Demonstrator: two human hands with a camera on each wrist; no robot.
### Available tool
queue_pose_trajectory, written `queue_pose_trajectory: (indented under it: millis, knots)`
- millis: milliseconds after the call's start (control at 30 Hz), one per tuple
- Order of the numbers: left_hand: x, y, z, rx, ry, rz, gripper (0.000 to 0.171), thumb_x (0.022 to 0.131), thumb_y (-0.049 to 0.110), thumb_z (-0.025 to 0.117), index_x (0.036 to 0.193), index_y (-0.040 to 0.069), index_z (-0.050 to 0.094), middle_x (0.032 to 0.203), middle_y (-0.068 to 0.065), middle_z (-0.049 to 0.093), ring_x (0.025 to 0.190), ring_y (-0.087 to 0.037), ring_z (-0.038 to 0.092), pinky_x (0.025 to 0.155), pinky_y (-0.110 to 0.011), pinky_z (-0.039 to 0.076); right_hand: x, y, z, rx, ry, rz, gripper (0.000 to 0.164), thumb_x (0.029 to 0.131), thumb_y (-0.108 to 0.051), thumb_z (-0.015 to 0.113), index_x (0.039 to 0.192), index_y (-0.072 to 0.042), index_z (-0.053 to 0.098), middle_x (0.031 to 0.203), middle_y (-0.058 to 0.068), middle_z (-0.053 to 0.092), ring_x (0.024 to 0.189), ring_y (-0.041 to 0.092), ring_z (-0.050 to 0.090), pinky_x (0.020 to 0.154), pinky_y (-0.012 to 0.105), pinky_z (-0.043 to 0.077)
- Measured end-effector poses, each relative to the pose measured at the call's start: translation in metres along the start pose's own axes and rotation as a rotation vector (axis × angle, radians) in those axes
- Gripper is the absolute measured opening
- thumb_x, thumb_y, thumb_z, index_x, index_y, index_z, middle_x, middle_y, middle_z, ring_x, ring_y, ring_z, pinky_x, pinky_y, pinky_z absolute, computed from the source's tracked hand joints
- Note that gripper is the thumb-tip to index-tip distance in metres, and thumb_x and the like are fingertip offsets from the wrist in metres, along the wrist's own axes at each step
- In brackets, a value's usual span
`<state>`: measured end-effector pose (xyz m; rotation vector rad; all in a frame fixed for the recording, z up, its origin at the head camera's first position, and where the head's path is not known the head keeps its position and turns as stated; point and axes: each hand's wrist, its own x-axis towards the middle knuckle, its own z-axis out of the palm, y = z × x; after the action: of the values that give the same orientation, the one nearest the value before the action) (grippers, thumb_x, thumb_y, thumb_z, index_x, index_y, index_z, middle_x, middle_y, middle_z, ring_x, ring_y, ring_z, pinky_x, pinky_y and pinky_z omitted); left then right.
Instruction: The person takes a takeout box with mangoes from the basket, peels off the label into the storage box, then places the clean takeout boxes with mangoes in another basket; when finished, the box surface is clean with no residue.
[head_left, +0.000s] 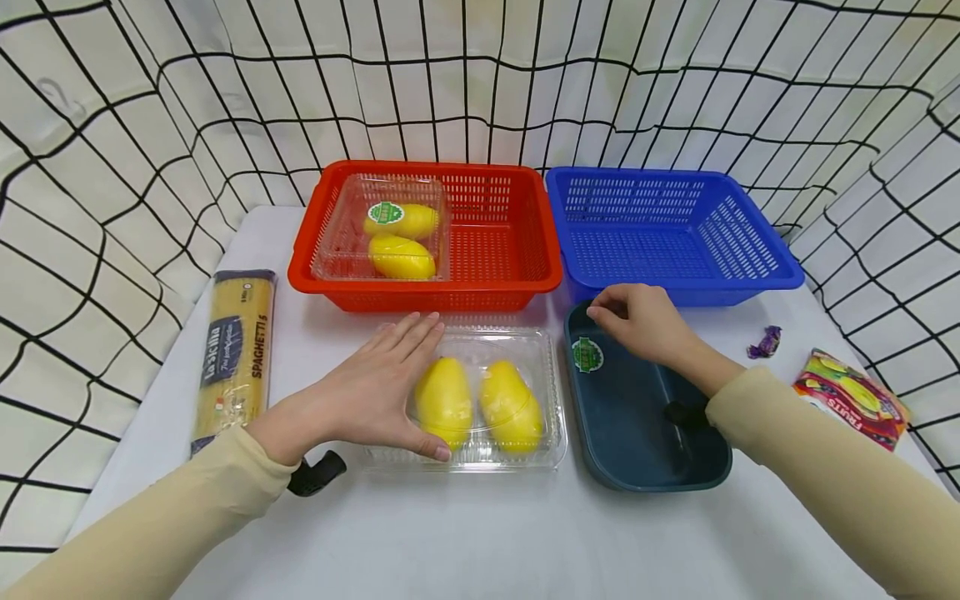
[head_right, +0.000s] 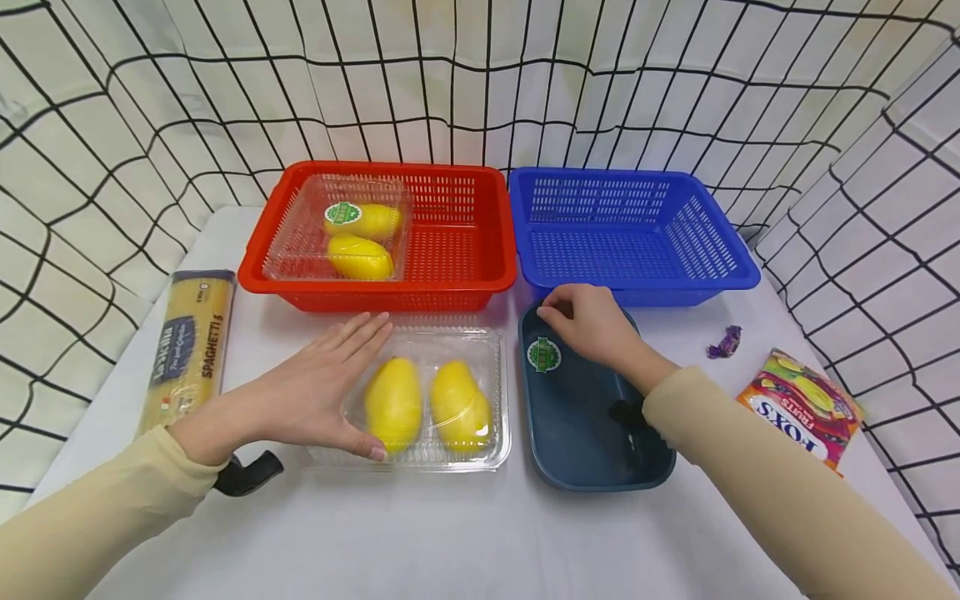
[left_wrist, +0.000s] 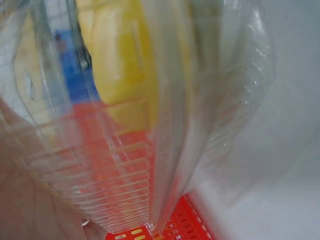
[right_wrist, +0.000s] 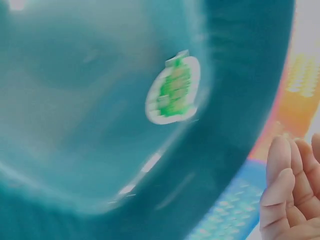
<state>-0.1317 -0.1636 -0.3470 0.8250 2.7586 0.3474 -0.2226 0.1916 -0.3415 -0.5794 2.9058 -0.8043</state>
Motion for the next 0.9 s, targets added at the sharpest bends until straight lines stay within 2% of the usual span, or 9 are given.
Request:
queue_pose_trajectory:
  millis: [100,200,333,433,667,900]
  knots:
    - [0.0,0.0,0.0,0.0,0.0,-0.001,0.139,0.066,0.083,0.073,0.162,0.0,0.018,0.172,-0.018,0.013,0.159,-0.042,0.008,0.127,-0.061,0.015,-0.005,-0.018,-0.004,0.055,0.016,-0.006,0.021,0.102,-0.019,0.064,0.115,-0.004,0.071,0.1,0.013,0.074,0.082,0.023,0.065,0.075,0.033,0.061]
    - [0.0,0.0,-0.001,-0.001,0.002,-0.001,0.139,0.066,0.083,0.073,0.162,0.0,0.018,0.172,-0.018,0.013,0.159,-0.042,0.008,0.128,-0.061,0.015,-0.009,-0.036,-0.003,0.101,0.021,-0.049,0.028,0.102,-0.019,0.064,0.125,-0.004,0.066,0.114,0.014,0.073,0.097,0.026,0.068,0.084,0.042,0.062]
    - [0.0,0.0,0.0,-0.003,0.004,0.0,0.138,0.066,0.082,0.073,0.162,0.0,0.017,0.172,-0.018,0.012,0.159,-0.042,0.008,0.128,-0.06,0.015,-0.014,-0.052,0.003,0.122,-0.013,-0.123,0.045,0.1,-0.021,0.067,0.14,-0.003,0.056,0.135,0.016,0.066,0.116,0.031,0.065,0.093,0.048,0.06]
    - [0.0,0.001,0.0,-0.007,0.006,0.001,0.138,0.066,0.082,0.073,0.163,0.0,0.017,0.172,-0.018,0.012,0.16,-0.041,0.008,0.128,-0.06,0.015,-0.017,-0.06,0.01,0.117,-0.067,-0.154,0.058,0.098,-0.022,0.069,0.149,-0.004,0.048,0.147,0.016,0.057,0.123,0.034,0.062,0.097,0.05,0.059]
    - [0.0,0.0,0.0,-0.006,0.004,0.0,0.139,0.066,0.083,0.073,0.162,-0.001,0.018,0.172,-0.018,0.011,0.16,-0.041,0.007,0.128,-0.06,0.015,-0.026,-0.077,0.023,0.106,-0.205,-0.194,0.071,0.097,-0.028,0.07,0.156,-0.004,0.039,0.156,0.017,0.048,0.135,0.037,0.055,0.103,0.053,0.054]
    - [-0.001,0.001,-0.001,-0.003,0.007,0.0,0.138,0.066,0.082,0.073,0.162,-0.001,0.018,0.172,-0.018,0.012,0.159,-0.042,0.008,0.128,-0.06,0.015,-0.029,-0.084,0.032,0.073,-0.262,-0.223,0.077,0.096,-0.035,0.07,0.159,-0.01,0.034,0.162,0.013,0.041,0.15,0.035,0.041,0.114,0.056,0.043]
